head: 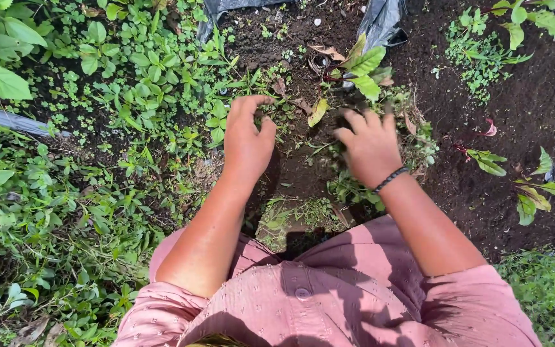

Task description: Weeding a garden bed by hand to clear space around plants

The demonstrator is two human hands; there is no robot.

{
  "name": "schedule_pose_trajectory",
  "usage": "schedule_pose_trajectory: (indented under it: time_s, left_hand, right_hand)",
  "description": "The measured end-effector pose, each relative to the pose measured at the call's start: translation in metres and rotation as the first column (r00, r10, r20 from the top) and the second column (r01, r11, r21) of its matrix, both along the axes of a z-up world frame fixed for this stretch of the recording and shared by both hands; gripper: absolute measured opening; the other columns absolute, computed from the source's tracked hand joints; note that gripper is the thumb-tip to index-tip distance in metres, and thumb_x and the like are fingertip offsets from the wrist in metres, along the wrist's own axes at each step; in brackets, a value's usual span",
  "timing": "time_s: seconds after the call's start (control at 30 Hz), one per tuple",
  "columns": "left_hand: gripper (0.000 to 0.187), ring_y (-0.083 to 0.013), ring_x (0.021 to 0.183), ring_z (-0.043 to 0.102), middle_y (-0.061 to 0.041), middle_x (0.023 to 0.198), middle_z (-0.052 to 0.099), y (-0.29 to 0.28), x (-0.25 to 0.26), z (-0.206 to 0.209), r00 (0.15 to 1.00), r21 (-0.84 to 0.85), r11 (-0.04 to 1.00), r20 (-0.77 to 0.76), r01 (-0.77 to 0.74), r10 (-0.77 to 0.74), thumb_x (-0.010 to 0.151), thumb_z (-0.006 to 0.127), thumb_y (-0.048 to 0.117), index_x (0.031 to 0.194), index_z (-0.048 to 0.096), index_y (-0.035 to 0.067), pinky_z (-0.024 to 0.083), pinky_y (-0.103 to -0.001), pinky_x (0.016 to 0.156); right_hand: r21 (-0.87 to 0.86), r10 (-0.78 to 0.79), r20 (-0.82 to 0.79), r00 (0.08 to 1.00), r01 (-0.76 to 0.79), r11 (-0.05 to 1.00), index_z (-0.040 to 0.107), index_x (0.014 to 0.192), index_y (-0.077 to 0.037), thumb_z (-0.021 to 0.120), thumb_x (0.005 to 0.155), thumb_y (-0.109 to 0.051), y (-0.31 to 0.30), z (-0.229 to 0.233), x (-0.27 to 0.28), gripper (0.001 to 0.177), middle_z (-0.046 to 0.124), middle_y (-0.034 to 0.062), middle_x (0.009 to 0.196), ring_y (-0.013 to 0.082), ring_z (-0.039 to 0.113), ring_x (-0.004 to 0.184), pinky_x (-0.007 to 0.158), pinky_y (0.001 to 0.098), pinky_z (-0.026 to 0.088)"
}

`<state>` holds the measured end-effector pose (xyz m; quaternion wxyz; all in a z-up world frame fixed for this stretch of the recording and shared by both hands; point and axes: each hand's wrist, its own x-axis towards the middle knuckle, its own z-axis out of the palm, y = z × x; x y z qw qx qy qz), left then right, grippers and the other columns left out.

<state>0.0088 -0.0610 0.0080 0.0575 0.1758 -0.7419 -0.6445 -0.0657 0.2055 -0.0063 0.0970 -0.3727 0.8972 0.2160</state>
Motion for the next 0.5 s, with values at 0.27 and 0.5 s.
schedule_pose_trajectory:
  time_s: [0.27,0.5]
  left_hand:
    - [0.031,-0.0308,0.110,0.059,-0.017,0.112,0.057,-0.007,-0.003,-0.011,0.994,0.019,0.994,-0.016,-0.103,0.104,0.090,0.055,-0.010,0.118,0.064,-0.001,0.052,-0.047,0.096]
    - [0.027,-0.0265,0.104,0.056,-0.017,0.111,0.055,-0.011,-0.001,-0.003,0.979,0.095,0.978,-0.059,-0.187,0.193,0.094,0.052,-0.008,0.117,0.063,0.000,0.053,-0.041,0.089]
  right_hand:
    - [-0.523,-0.265,0.333,0.905,0.411,0.746,0.065,0.117,-0.016,0.077,0.093,-0.014,-0.079,-0.101,-0.012,0.027,0.060,0.0062,0.121,0.0294,0.059,0.122,0.100,0.0437,0.052]
    - [-0.345,-0.215,0.291,0.932,0.312,0.885,0.066,0.116,-0.012,0.077,0.090,-0.018,-0.034,-0.070,0.007,0.028,0.064,0.0102,0.113,0.0315,0.065,0.110,0.099,0.0423,0.054]
